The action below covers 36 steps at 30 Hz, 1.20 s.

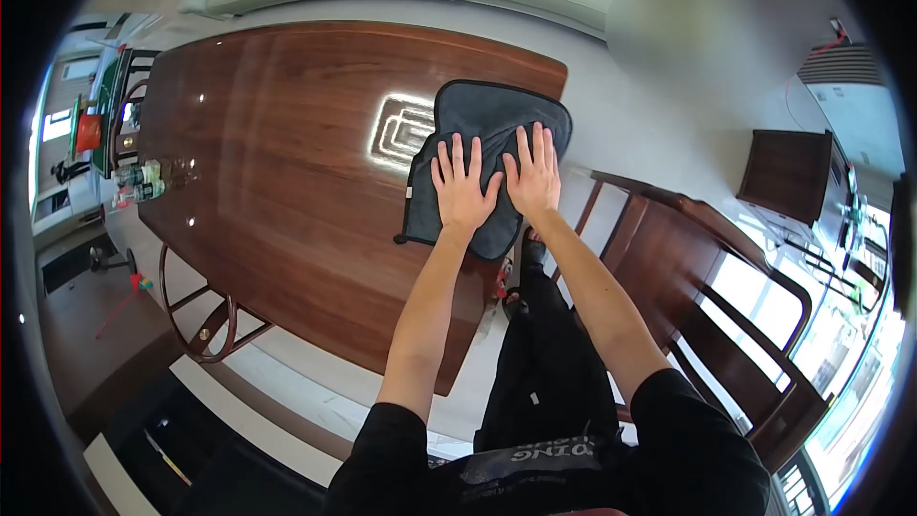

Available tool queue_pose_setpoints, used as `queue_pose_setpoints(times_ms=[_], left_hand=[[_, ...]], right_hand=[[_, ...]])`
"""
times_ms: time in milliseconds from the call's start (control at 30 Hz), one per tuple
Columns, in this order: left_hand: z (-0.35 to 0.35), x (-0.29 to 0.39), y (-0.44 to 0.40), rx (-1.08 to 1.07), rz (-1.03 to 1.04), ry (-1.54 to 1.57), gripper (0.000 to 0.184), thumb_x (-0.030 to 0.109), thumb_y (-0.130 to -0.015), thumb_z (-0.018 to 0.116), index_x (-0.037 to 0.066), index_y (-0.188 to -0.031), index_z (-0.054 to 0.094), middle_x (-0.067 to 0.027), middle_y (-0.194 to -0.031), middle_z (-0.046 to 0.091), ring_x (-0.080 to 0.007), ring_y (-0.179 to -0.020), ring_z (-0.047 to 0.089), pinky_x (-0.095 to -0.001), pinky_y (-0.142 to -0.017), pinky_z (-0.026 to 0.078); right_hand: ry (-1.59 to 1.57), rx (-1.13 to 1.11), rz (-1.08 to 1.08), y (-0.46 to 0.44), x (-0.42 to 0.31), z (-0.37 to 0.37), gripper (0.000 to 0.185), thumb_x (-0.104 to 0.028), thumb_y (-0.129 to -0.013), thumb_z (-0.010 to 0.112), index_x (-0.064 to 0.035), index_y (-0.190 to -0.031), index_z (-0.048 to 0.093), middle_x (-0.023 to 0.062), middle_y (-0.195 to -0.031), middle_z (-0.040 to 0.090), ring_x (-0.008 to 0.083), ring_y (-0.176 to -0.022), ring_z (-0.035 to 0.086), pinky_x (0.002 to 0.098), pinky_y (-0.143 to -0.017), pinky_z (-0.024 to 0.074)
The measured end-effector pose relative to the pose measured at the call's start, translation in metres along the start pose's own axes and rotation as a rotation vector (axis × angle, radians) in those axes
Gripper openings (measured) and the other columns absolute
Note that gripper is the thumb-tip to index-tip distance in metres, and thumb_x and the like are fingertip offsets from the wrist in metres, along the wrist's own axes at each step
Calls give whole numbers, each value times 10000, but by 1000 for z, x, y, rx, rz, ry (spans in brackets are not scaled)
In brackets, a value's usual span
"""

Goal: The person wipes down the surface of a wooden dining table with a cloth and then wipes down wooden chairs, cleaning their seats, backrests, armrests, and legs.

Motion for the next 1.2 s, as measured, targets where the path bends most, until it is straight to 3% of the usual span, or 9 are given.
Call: queue_pose_setpoints(times_ms=[200, 367, 467, 600, 767, 1000, 1200], left_hand=[[19, 22, -5, -5, 10, -17, 670, 452, -969, 513, 179, -1558, 346, -187, -1605, 279, -451, -1456, 254, -607, -1146, 200], [25, 33, -74, -12, -57, -39, 664, 448, -971, 513, 178, -1554, 345, -177, -1591, 303, -441, -1445, 267, -618, -1140, 191], [31, 36, -112, -42, -93, -1, 680, 439, -959, 525, 175, -1556, 336, -182, -1604, 283, -445, -1462, 239, -627, -1151, 171], [26, 40, -130, -90, -196, 34, 702, 432, -932, 562, 173, -1549, 350, -182, -1595, 291, -435, -1458, 255, -615, -1160, 173], [17, 43, -132, -95, -260, 6, 711, 430, -923, 592, 157, -1541, 368, -179, -1589, 306, -429, -1430, 305, -591, -1156, 212], [13, 42, -137, -54, -283, 77, 666, 425, -904, 629, 152, -1488, 459, -170, -1534, 399, -412, -1388, 370, -571, -1137, 266], [17, 40, -136, -88, -320, 83, 682, 448, -914, 612, 185, -1513, 420, -155, -1545, 382, -401, -1391, 372, -579, -1148, 253]], right_hand=[[-2, 58, 48, -17, 16, 4, 562, -332, -1004, 496, -45, -1480, 414, 250, -1571, 305, 439, -1468, 261, 505, -1197, 248], [-18, 80, 19, -84, 34, 0, 556, -321, -992, 511, -42, -1465, 424, 249, -1573, 300, 452, -1473, 230, 534, -1193, 237], [222, 2, -133, -126, 43, -4, 515, -301, -967, 538, 3, -1378, 481, 254, -1476, 415, 452, -1399, 334, 543, -1175, 270], [163, -50, -45, -150, 39, -10, 548, -337, -943, 568, 9, -1356, 470, 229, -1374, 509, 423, -1322, 422, 536, -1108, 320], [129, -265, -153, -178, 42, -13, 575, -341, -937, 562, 26, -1365, 450, 222, -1372, 514, 389, -1248, 479, 526, -1046, 346], [91, -243, -202, -182, 42, -16, 575, -310, -925, 562, 37, -1369, 445, 234, -1346, 531, 412, -1196, 511, 525, -1017, 372], [67, -283, -236, -187, 41, -20, 586, -295, -924, 563, 52, -1377, 430, 257, -1353, 518, 430, -1185, 513, 534, -1020, 382]])
Point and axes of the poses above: each hand's wrist, its own y-axis away from the middle knuckle, its own z-axis out of the palm, x = y × z, the point moved 3 cm from there along -y, towards the middle knuckle
